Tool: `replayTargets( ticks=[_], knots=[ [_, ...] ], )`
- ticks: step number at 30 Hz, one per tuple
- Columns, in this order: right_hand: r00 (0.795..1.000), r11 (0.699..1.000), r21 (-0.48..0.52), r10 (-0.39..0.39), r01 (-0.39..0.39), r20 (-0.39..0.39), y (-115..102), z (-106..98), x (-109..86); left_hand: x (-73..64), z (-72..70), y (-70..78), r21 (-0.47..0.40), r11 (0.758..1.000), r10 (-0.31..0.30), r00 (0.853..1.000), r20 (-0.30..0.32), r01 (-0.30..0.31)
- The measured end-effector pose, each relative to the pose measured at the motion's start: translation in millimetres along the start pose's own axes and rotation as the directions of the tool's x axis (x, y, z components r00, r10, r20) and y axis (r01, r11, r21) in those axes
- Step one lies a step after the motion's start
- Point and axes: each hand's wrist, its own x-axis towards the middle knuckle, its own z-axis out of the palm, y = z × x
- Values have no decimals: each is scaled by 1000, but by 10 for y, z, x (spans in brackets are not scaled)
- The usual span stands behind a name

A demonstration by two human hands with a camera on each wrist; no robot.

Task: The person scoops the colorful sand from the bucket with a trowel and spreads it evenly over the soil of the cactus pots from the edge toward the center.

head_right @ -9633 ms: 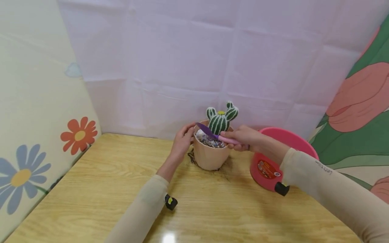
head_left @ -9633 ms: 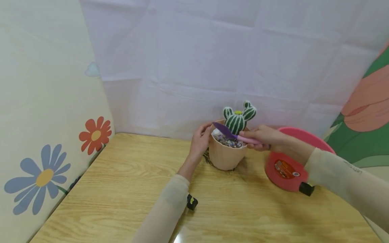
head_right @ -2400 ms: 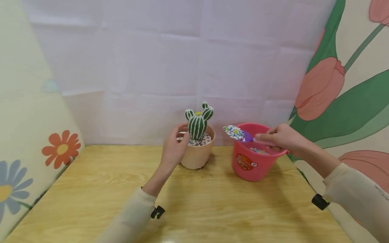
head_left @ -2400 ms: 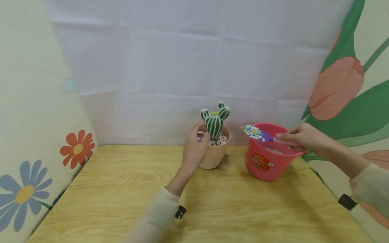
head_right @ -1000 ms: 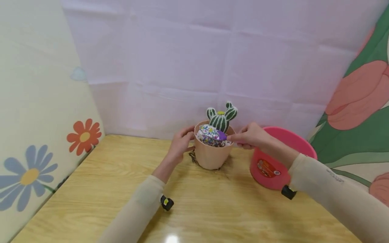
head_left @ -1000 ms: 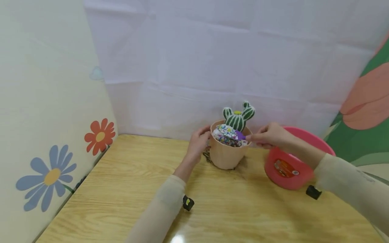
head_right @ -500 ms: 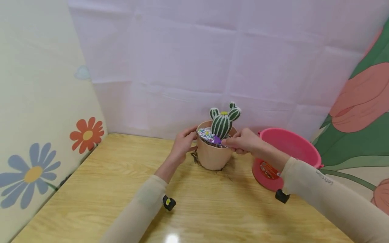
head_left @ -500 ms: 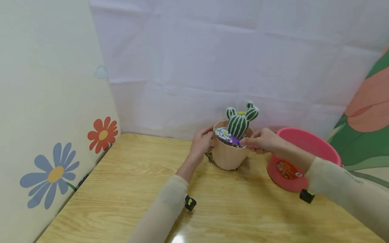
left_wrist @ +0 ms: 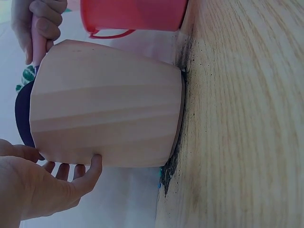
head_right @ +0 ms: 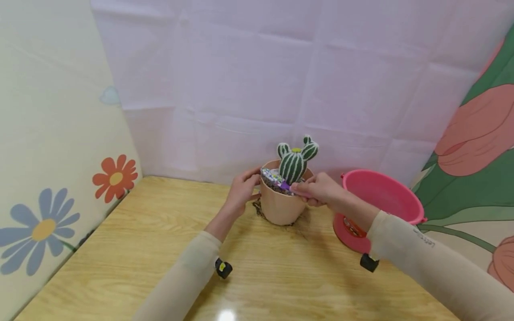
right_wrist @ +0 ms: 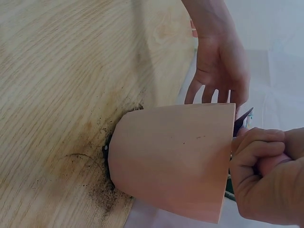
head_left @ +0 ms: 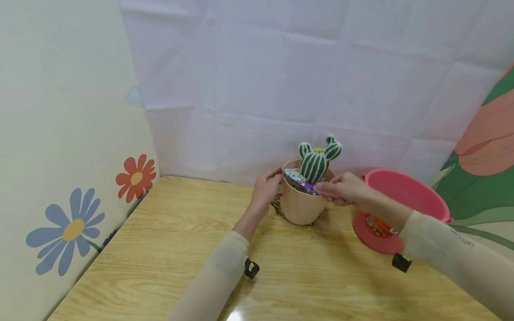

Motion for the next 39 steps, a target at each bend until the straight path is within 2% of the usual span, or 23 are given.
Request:
replayTargets(
  ticks=[9,26,39],
  knots=[
    [1000,999,43,3,-3,3,-50,44,32,-2,3,2,-16,1000,-1,1000,0,1],
    [999,988,148,37,-33,-23,-67,82,79,-25,-6,6,8,1000,-7,1000,2,7],
    [999,997,66,40,-40,12,-15,-21,-53,4,-24,-25,-2,1000,13,1000,20,-13]
  ],
)
